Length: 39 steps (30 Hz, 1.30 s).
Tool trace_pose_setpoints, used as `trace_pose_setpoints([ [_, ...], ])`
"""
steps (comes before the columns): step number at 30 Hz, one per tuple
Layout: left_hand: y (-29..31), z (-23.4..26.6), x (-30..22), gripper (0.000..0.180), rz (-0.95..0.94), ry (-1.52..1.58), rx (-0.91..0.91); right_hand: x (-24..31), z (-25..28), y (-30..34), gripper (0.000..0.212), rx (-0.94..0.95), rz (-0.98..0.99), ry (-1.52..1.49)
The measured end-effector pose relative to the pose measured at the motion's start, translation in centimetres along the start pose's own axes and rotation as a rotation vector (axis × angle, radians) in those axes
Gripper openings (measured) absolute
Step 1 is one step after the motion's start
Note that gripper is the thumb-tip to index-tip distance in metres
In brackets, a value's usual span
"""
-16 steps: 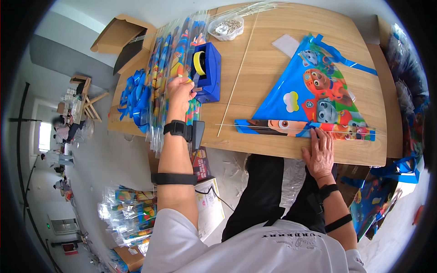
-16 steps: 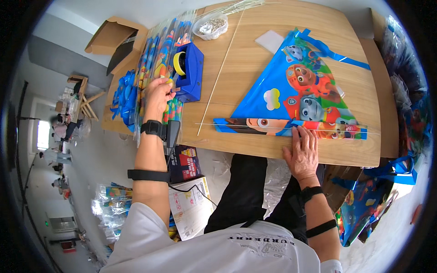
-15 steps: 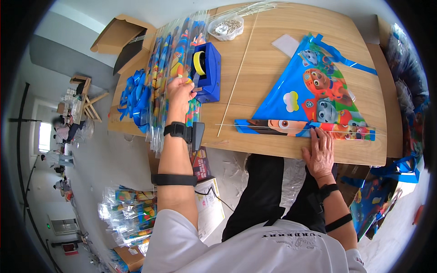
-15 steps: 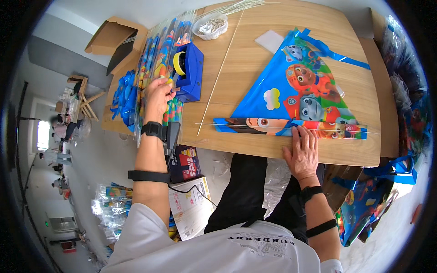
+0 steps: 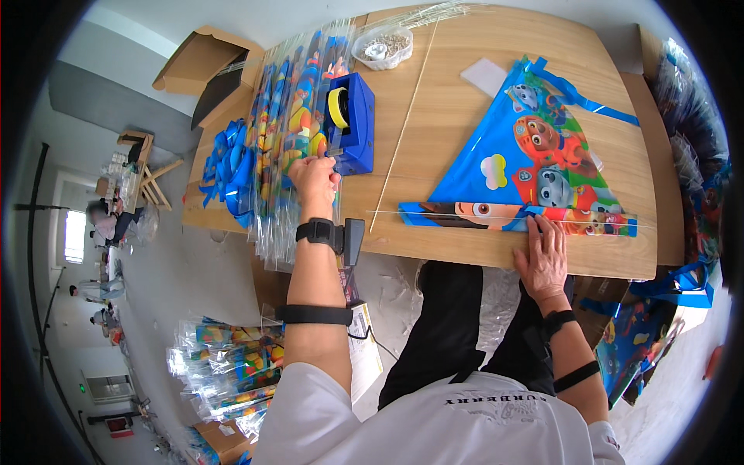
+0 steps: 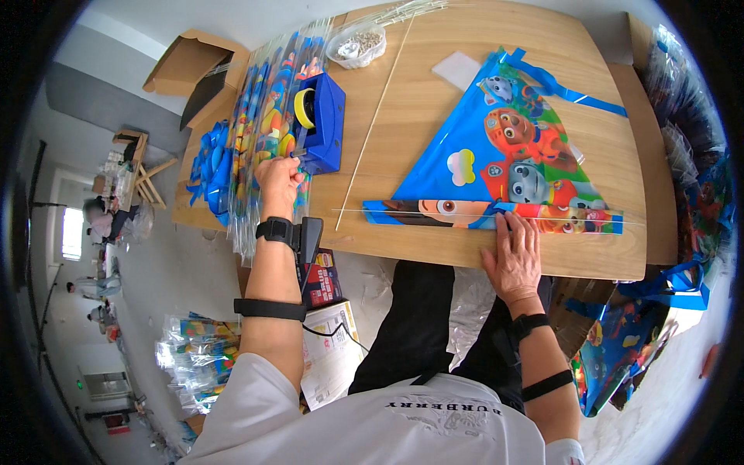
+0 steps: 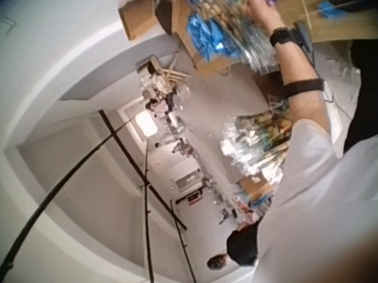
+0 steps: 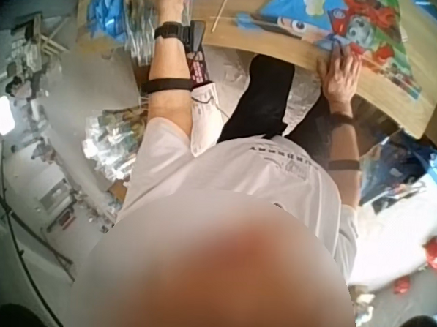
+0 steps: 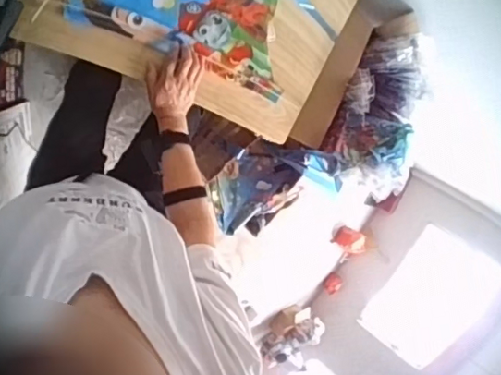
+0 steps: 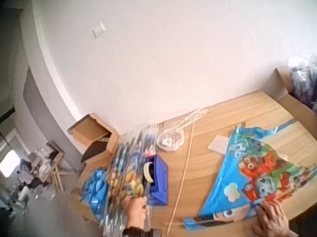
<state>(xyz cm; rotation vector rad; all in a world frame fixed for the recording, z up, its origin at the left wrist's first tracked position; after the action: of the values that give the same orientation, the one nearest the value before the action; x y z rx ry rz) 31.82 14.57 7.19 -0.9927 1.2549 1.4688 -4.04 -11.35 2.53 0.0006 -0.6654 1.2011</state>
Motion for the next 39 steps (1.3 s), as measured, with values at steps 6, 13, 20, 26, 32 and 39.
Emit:
trace_pose_setpoints([
  [6,0.6,0.6,3.2,0.024,0.153,-0.062,0.007,0.5,0.0,-0.2,0.064,-0.012,-0.004,-0.029],
  [13,14.8,-13.1,4.8,0.041,-0.006,-0.092,0.446,-1.3,1.4,-0.2,0.061,-0.138,-0.048,-0.277],
  [20,23.1,-21.9,6.7,0.038,0.156,-0.044,0.544,-2.0,1.1,-0.2,0.077,-0.193,-0.107,-0.463],
  [26,24.0,-23.7,7.7,0.037,0.214,-0.072,0.510,-3.0,1.2,0.4,0.074,-0.274,-0.185,-0.478],
  [32,23.7,-24.2,8.8,0.040,0.120,-0.206,0.442,-3.0,0.6,0.5,0.075,-0.282,-0.207,-0.460],
  [39,23.4,-24.8,9.6,0.035,-0.201,-0.400,0.370,-3.3,0.8,0.6,0.072,-0.250,-0.230,-0.485],
])
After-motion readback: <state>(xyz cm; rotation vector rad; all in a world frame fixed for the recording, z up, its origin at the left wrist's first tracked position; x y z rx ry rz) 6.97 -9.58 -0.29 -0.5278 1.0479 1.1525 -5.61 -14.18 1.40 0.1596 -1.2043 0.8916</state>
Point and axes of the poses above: each hand's wrist, its own y-axis away from the middle knuckle, its own z-axis out of the back of the hand, x = y × z, the point moved 6 cm from there along -y, towards the middle knuckle, and after that the axes turned 14 degrees about -y, right-handed, at the moved point
